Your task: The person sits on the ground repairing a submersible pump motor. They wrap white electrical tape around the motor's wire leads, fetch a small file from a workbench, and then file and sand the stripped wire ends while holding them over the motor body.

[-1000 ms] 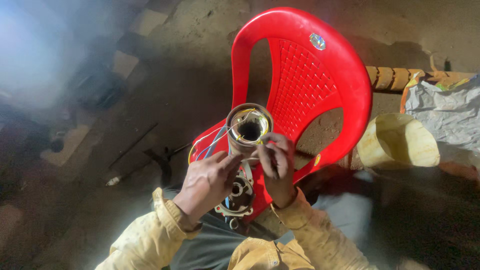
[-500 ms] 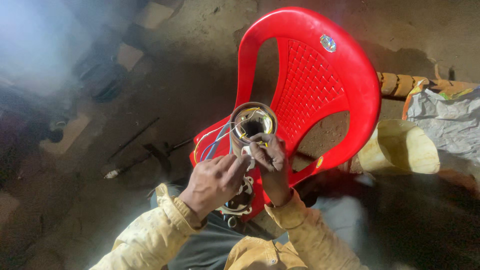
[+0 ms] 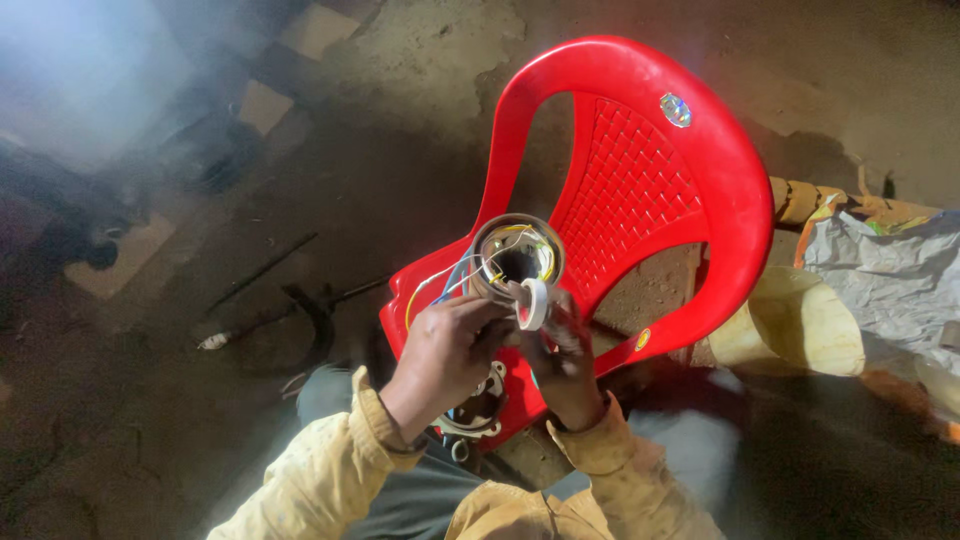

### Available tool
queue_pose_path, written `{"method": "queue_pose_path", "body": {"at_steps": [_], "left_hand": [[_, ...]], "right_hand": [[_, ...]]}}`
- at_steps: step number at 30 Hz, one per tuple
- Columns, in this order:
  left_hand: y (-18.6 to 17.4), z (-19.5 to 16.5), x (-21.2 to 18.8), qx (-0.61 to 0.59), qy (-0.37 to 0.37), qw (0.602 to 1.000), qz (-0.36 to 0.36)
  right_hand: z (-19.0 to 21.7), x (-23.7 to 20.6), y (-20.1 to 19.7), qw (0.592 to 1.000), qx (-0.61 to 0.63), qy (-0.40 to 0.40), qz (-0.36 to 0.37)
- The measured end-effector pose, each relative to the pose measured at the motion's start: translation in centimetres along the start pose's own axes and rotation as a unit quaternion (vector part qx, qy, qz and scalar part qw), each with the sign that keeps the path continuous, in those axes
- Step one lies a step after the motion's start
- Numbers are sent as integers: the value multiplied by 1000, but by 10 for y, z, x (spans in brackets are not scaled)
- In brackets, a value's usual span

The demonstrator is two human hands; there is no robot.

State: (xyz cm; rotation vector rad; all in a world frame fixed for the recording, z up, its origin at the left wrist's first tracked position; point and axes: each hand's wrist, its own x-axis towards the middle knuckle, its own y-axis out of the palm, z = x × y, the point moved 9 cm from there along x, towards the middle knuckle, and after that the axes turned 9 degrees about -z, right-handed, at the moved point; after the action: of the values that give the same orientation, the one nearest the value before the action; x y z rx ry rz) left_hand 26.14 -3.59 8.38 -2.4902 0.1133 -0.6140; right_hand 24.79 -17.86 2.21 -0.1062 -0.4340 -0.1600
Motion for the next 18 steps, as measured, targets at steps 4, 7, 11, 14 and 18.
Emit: {"method": "queue_pose_path", "body": {"at_steps": [4, 7, 11, 14, 18], "left_hand": [[9, -13, -12, 35, 74, 996, -34], [33, -25, -29, 115, 128, 983, 67], [12, -35, -26, 157, 219, 963, 24], [-18, -36, -26, 140, 210, 967, -48], [-74, -18, -46, 133, 113, 966, -192]], "right_hand": [[43, 25, -4, 981, -127, -135, -50], [34, 81, -34, 994, -16, 58, -95], [21, 103, -10, 955, 229, 185, 29], [7, 68, 8, 914, 313, 245, 83], [-5, 54, -28, 925, 330, 189, 25]]}}
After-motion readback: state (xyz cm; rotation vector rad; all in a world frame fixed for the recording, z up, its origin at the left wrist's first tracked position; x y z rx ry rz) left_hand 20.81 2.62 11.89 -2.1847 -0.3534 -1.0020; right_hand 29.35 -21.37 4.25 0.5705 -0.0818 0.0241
